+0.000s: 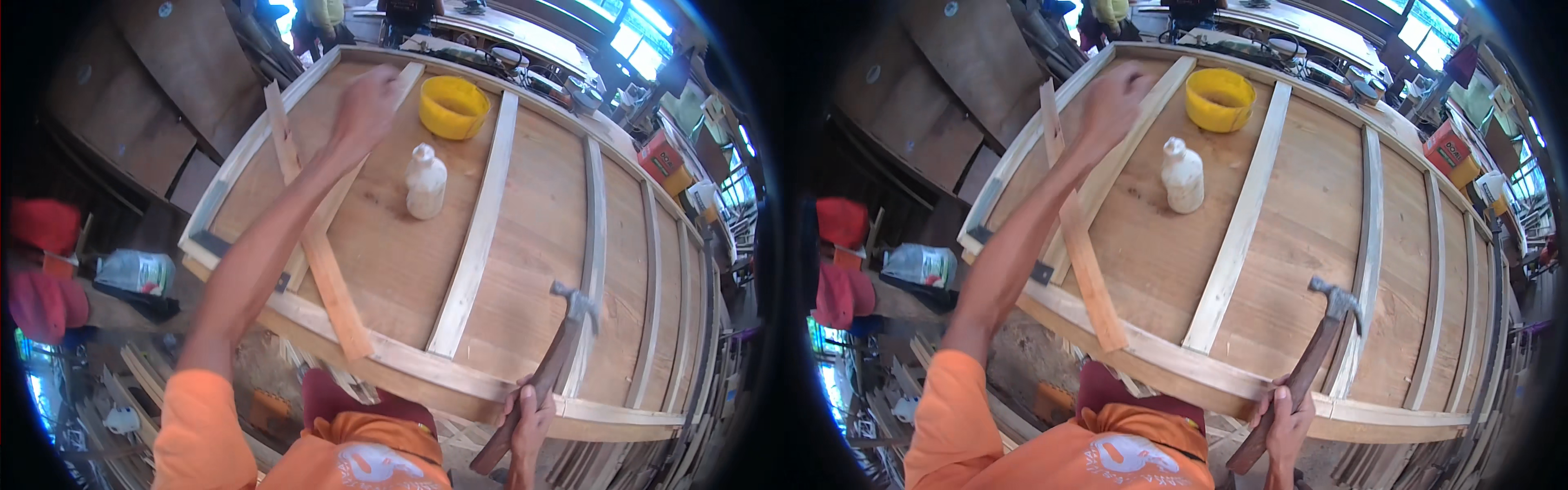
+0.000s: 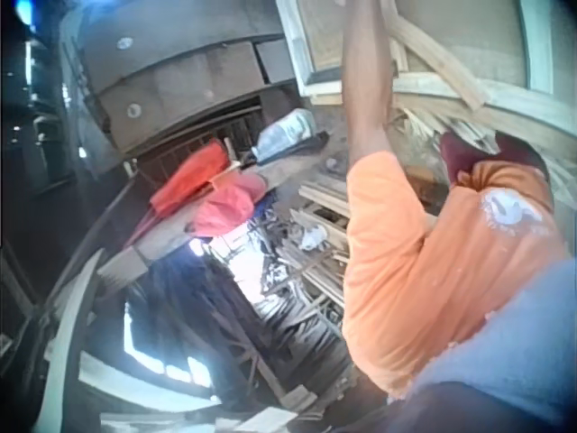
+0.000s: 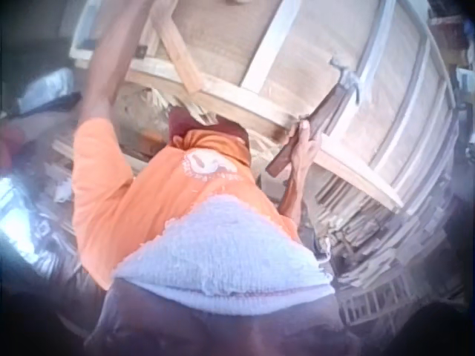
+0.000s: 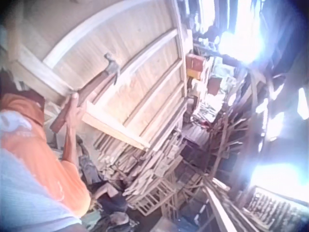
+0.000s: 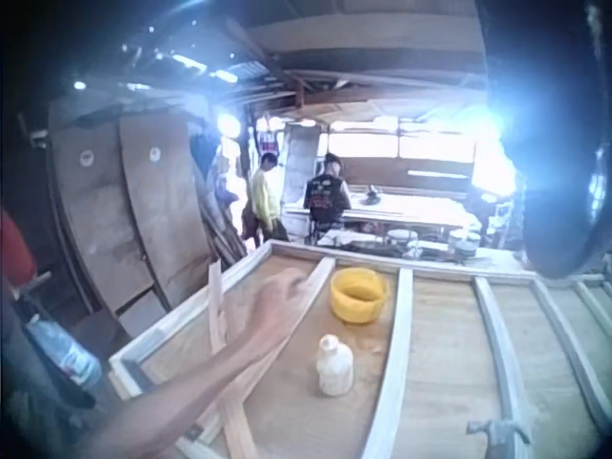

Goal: The person breaks a wooden strip by hand, positions it diagonally across a wooden frame, and secures it using a hammer. The person then walks over to a wooden cabinet and opens its doors to reach inside.

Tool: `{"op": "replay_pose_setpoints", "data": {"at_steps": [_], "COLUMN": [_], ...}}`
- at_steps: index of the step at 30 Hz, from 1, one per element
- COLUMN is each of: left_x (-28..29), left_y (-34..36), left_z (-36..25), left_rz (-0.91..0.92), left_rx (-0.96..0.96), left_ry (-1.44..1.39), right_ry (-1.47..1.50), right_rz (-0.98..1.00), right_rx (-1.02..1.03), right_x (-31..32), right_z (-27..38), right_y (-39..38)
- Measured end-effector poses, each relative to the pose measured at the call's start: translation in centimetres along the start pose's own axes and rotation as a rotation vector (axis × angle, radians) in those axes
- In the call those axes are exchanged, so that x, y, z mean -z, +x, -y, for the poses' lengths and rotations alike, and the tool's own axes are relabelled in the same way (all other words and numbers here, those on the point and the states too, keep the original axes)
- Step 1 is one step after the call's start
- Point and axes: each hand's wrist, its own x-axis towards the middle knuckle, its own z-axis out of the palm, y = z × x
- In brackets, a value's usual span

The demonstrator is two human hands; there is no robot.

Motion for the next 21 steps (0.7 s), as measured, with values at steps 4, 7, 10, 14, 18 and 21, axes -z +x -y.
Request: {"op": "replay_pose_setpoints", "data": {"at_steps": [4,7,10,14,18,21], "left_x": [-15.9,-15.3,-26.4,-25.2,-22.7,-20.9], "left_y": [12.6,21.9,17.6,18.8,18.9,20.4], "left_z": [2.3,17.1,13.2,10.9,10.0,7.5], "left_rz": [0.512,0.815,0.798,1.017,1.082,1.102], "left_rx": [-0.335,-0.214,-0.75,-0.538,-0.318,-0.067], "left_ry": [0.088,0.703,0.306,0.388,0.437,0.365], "right_ry": [0.093,0.115,-0.047,0.218,0.261,0.234], "right_rz": [-0.136,-0.035,-0.259,-0.256,-0.244,-0.221], "right_rx": [-0.033,0.075,0.023,-0.15,-0.173,-0.143], "right_x": [-0.2,-1.9,-1.1,-1.4,-1.4,-1.5], "right_z": [-1.9,-2.3,-3.2,-1.0,-0.8,-0.7], "right_y": [0.2,1.0,0.6,0.5,1.1,0.6]}}
